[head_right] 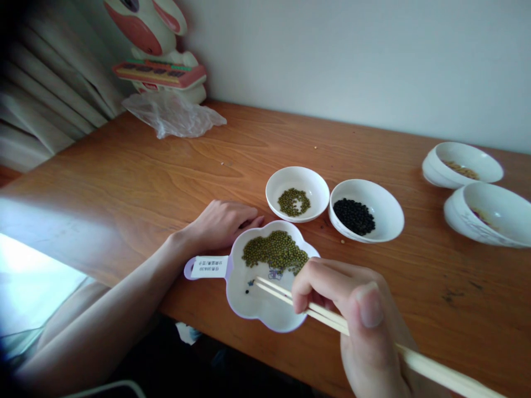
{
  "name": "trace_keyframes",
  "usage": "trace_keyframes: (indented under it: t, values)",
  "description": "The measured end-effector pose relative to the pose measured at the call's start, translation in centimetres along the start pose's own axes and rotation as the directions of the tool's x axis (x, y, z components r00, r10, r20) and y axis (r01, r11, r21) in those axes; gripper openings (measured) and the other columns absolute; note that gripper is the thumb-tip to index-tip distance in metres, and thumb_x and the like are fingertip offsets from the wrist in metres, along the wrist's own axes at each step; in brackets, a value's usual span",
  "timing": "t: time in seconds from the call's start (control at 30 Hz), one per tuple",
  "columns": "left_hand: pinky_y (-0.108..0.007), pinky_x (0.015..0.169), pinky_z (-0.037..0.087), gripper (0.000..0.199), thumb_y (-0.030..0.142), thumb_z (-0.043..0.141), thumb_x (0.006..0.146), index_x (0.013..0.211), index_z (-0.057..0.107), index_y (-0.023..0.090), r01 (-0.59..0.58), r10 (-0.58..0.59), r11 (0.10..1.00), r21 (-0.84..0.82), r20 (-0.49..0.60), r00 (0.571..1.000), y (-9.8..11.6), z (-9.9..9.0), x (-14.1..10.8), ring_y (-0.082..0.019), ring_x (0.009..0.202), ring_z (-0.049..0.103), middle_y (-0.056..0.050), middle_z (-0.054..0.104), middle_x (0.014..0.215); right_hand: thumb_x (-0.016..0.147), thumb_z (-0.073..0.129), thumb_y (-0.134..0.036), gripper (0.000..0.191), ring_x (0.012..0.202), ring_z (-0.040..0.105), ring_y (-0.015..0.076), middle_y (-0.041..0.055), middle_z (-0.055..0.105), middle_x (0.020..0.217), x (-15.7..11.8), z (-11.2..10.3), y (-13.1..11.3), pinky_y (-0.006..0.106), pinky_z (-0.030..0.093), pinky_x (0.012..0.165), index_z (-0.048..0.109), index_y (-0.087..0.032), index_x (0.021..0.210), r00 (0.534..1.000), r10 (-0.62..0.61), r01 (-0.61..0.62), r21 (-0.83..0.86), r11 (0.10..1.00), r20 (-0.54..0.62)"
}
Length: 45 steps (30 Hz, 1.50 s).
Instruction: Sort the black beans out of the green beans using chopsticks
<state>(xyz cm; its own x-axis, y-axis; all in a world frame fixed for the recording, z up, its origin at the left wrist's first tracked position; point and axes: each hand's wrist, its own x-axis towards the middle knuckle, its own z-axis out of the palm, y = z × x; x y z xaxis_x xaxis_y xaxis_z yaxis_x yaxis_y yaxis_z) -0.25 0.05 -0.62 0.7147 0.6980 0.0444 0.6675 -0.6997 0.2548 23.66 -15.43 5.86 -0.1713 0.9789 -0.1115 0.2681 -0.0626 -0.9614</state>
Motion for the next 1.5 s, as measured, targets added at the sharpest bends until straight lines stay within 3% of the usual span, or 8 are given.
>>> trace_keyframes:
  t: [0.23, 0.47, 0.8, 0.93, 1.07, 1.3, 1.5]
  values:
    - [-0.031, 0.060, 0.022, 0.039, 0.040, 0.042, 0.105, 0.080, 0.065, 0.020, 0.009, -0.009, 1.000, 0.010, 0.003, 1.000, 0.0, 0.1, 0.0, -0.013, 0.063, 0.051, -0.001, 0.069, 0.075, 0.085, 0.010, -0.090, 0.086, 0.069, 0.060, 0.0212, 0.0043, 0.065, 0.072, 0.1, 0.1, 0.5, 0.035, 0.041, 0.065, 0.062, -0.023, 0.073, 0.998, -0.003, 0.003, -0.006, 1.000, 0.070]
    - [-0.031, 0.059, 0.021, 0.040, 0.040, 0.041, 0.105, 0.080, 0.064, 0.020, 0.005, -0.005, 1.000, 0.009, 0.006, 1.000, 0.0, 0.0, 0.1, -0.013, 0.063, 0.052, -0.001, 0.069, 0.076, 0.091, 0.013, -0.083, 0.080, 0.069, 0.059, 0.0201, 0.0038, 0.064, 0.072, 0.2, 0.4, 0.7, 0.034, 0.041, 0.065, 0.062, -0.023, 0.074, 0.997, -0.021, 0.021, -0.007, 1.000, 0.069]
    - [-0.031, 0.059, 0.021, 0.039, 0.040, 0.042, 0.105, 0.080, 0.064, 0.020, 0.000, 0.000, 1.000, -0.013, -0.003, 1.000, 0.0, 0.1, 0.0, -0.012, 0.063, 0.052, -0.001, 0.070, 0.077, 0.087, 0.015, -0.089, 0.084, 0.068, 0.064, 0.0240, 0.0062, 0.068, 0.069, 0.5, 0.1, 0.2, 0.035, 0.047, 0.060, 0.067, -0.025, 0.068, 0.995, -0.047, 0.042, -0.056, 0.998, -0.084]
    - [-0.031, 0.059, 0.021, 0.039, 0.040, 0.041, 0.105, 0.079, 0.063, 0.020, -0.004, 0.004, 1.000, 0.005, 0.002, 1.000, 0.0, 0.1, 0.0, -0.012, 0.063, 0.052, -0.001, 0.070, 0.077, 0.092, 0.017, -0.083, 0.082, 0.059, 0.064, 0.0216, 0.0053, 0.067, 0.063, 0.7, 0.3, 0.0, 0.033, 0.048, 0.055, 0.067, -0.024, 0.065, 0.982, -0.159, 0.149, -0.109, 0.983, -0.097]
    - [-0.031, 0.059, 0.020, 0.039, 0.039, 0.042, 0.105, 0.079, 0.062, 0.020, 0.002, -0.002, 1.000, 0.015, 0.006, 1.000, 0.0, -0.1, 0.0, -0.012, 0.063, 0.052, -0.001, 0.070, 0.076, 0.098, 0.011, -0.075, 0.085, 0.054, 0.062, 0.0197, 0.0044, 0.065, 0.059, 0.1, -0.1, 0.6, 0.032, 0.047, 0.048, 0.064, -0.022, 0.058, 0.944, -0.253, 0.212, -0.196, 0.957, -0.212]
    - [-0.031, 0.059, 0.020, 0.039, 0.040, 0.042, 0.105, 0.078, 0.062, 0.020, 0.014, -0.014, 1.000, 0.002, 0.015, 1.000, 0.1, -0.2, 0.0, -0.013, 0.062, 0.052, -0.001, 0.070, 0.075, 0.102, 0.013, -0.068, 0.082, 0.040, 0.050, 0.0164, 0.0020, 0.055, 0.046, -0.6, -1.4, 0.8, 0.031, 0.036, 0.040, 0.055, -0.021, 0.049, 0.928, -0.229, 0.173, -0.203, 0.964, -0.293]
    - [-0.031, 0.059, 0.020, 0.038, 0.039, 0.043, 0.104, 0.079, 0.064, 0.020, 0.017, -0.017, 1.000, -0.008, 0.004, 1.000, 0.1, -0.2, 0.0, -0.013, 0.062, 0.052, -0.001, 0.070, 0.076, 0.097, 0.014, -0.075, 0.083, 0.049, 0.060, 0.0211, 0.0031, 0.064, 0.053, -0.2, -1.6, 0.3, 0.034, 0.041, 0.044, 0.061, -0.023, 0.053, 0.937, -0.202, 0.124, -0.272, 0.954, -0.285]
